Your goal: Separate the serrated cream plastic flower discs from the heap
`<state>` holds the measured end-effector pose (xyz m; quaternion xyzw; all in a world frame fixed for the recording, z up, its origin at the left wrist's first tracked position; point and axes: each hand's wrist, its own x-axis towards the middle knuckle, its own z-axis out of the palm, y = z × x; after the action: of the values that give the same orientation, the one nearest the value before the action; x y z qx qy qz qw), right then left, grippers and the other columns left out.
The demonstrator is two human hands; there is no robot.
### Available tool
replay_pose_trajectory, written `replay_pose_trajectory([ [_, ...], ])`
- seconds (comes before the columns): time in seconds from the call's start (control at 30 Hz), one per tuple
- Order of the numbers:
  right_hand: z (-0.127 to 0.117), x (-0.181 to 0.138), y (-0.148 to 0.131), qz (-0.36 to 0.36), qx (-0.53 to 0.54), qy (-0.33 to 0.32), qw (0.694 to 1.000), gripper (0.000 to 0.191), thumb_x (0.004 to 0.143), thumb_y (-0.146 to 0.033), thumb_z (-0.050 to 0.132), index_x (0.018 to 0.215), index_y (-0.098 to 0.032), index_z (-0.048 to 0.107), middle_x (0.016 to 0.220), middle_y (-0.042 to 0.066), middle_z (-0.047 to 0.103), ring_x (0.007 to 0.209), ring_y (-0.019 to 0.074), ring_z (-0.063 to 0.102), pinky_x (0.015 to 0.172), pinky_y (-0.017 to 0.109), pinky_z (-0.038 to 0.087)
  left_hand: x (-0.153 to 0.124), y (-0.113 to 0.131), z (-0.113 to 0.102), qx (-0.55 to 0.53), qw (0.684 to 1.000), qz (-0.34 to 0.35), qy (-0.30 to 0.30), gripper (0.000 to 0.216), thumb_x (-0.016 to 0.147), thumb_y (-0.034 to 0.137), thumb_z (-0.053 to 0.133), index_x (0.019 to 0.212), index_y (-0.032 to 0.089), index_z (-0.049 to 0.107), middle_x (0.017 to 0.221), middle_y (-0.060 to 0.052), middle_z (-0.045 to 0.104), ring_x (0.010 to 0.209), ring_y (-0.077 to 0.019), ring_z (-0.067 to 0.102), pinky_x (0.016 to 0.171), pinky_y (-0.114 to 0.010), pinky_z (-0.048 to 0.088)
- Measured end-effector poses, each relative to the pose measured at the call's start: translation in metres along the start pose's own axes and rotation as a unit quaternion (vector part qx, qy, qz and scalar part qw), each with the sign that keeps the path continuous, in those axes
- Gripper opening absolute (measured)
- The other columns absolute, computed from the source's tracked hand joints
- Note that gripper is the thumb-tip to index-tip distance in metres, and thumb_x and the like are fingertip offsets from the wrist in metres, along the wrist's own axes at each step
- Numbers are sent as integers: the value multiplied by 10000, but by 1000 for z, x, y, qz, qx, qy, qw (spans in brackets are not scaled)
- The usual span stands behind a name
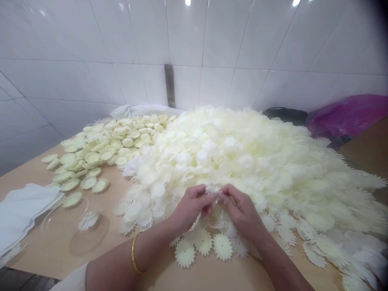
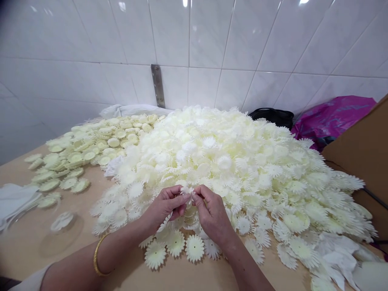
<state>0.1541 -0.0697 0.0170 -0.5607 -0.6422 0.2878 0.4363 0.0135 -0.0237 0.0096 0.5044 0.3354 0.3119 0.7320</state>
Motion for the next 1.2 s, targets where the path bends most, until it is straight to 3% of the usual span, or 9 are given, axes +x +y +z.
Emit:
replay_pose_trajectory([
  [0.3,-1,0,0,-9,-22,11,1000,229,860,-306,396,666,-187,415,550,-45,385,493,87,343,458,211,294,1,3,2,-23,998,15,53,252,635,329,677,576,124,542,447,70,363,390,-20,252,408,-205,164],
  [0.6,2,1,0,-16,-17,54,998,168,847,-277,440,712,-184,470,613,-17,484,542,101,428,472,211,345,-1,6,4,-35,997,-6,68,369,597,344,703,487,148,411,387,79,343,374,-20,259,412,-198,155],
  [0.77,2,0,0,-97,-52,103,989,124,845,-218,445,742,-187,507,690,8,522,643,133,494,566,244,397,0,4,3,-38,996,-13,77,375,607,346,696,481,150,401,390,74,361,356,-16,251,401,-199,141],
  [0.9,7,0,4,-175,-130,74,973,146,837,-150,438,758,-180,557,711,23,512,672,140,488,597,260,396,1,2,2,-30,997,-6,67,325,663,365,650,506,137,480,430,45,436,368,-28,272,413,-217,149],
  [1.03,10,0,10,-195,-216,62,955,151,828,-120,441,738,-166,553,699,29,508,663,145,454,606,272,375,0,2,2,13,998,21,60,349,732,361,584,484,136,485,382,61,345,384,-39,241,441,-231,163],
  [1.2,10,-2,13,-227,-283,51,930,194,795,-53,413,668,-143,530,666,44,483,642,152,411,582,269,345,-1,2,4,71,995,-6,76,411,796,401,485,473,151,441,355,58,326,362,-50,232,443,-249,152],
])
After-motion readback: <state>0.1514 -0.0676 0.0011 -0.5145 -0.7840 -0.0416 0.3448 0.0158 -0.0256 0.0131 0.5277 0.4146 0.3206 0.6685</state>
